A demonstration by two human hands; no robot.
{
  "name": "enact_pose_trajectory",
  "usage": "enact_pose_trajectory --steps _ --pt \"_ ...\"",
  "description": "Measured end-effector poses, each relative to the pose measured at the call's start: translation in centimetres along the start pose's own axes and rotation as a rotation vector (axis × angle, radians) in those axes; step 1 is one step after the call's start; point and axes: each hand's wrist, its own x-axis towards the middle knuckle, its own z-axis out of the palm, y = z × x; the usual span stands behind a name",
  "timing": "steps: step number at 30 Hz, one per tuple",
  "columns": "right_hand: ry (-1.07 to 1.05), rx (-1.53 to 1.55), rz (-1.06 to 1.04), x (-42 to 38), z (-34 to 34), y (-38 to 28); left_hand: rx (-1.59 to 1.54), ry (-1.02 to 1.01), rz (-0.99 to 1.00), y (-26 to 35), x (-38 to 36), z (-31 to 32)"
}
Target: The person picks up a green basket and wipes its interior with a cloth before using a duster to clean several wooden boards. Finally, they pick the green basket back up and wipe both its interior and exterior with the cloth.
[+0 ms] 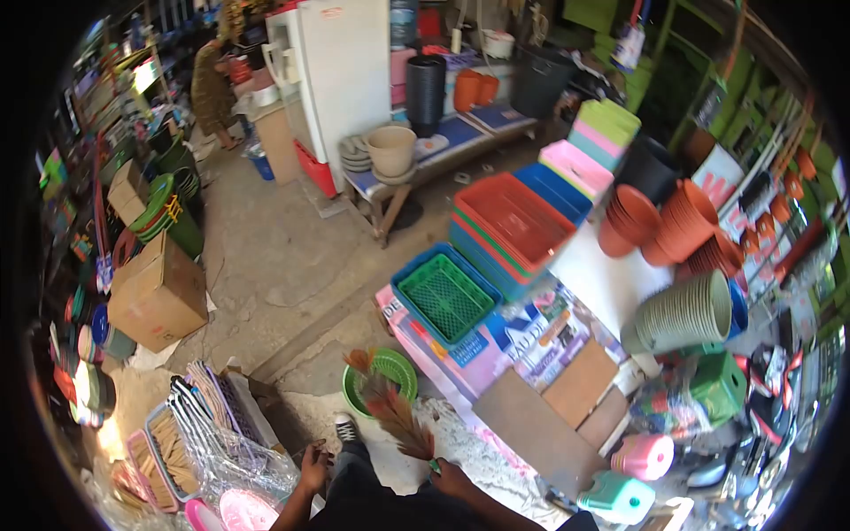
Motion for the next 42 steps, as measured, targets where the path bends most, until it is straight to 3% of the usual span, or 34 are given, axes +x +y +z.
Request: enact_pose_trajectory --steps 6,10,11,13,14,15,19,21,23,24,30,33,34,36,38,42 --pt "0.057 -0.207 0.021 11.2 -0.5 -6.3 -0.171 0.180 -0.018 2.2 7.2 -9.2" --pt "0.111 -0.270 0.053 18.6 -0.5 -13.3 -0.215 0.169 -0.098 3.1 14.5 -16.9" --pt "0.103 -0.282 0.056 20.1 -0.4 -15.2 -0.214 0.204 -0.015 3.1 16.7 -18.5" --pt "0.145 -0.253 0.086 23.4 0.1 -19.3 -0.201 0.244 0.078 5.0 20.6 -21.4" --pt "0.069 -0.146 0.143 25.1 0.1 -21.0 -0.192 0.229 0.093 6.3 22.4 -22.5" --pt "-0.056 0.084 0.331 25.5 -0.7 -25.1 -0.186 0.213 0.110 8.4 24.1 -23.2" --pt "0.028 0.153 0.106 33.1 1.1 -25.9 -0.077 0.147 0.163 15.2 31.3 -23.9" --pt "0.028 0.214 0.037 35.2 0.2 -27.6 -0.051 0.111 0.158 17.6 34.5 -23.0" --pt "-0.006 0.376 0.291 35.7 -2.8 -33.1 -0.112 0.031 0.138 19.5 37.7 -21.4" --pt "0.005 0.403 0.294 37.2 -3.5 -33.5 -0.100 -0.007 0.117 20.7 39.1 -20.6" --pt "0.152 0.574 0.410 47.4 -8.4 -33.3 0.032 -0.207 0.095 26.0 50.5 -14.5" --pt "0.301 0.757 0.319 53.9 -10.4 -31.1 0.105 -0.319 0.054 29.4 58.7 -10.2" --pt "0.430 0.623 0.288 56.9 -10.8 -29.5 0.152 -0.359 0.071 30.6 61.7 -8.7" --pt "0.581 0.452 0.308 59.0 -16.3 -30.8 0.237 -0.438 0.112 33.6 67.7 -5.0" --pt "0.571 0.538 0.369 59.3 -22.9 -34.2 0.306 -0.507 0.149 37.9 73.4 -1.7" --pt "0.575 0.693 0.365 62.3 -30.8 -33.9 0.288 -0.584 0.278 44.1 82.5 6.1"
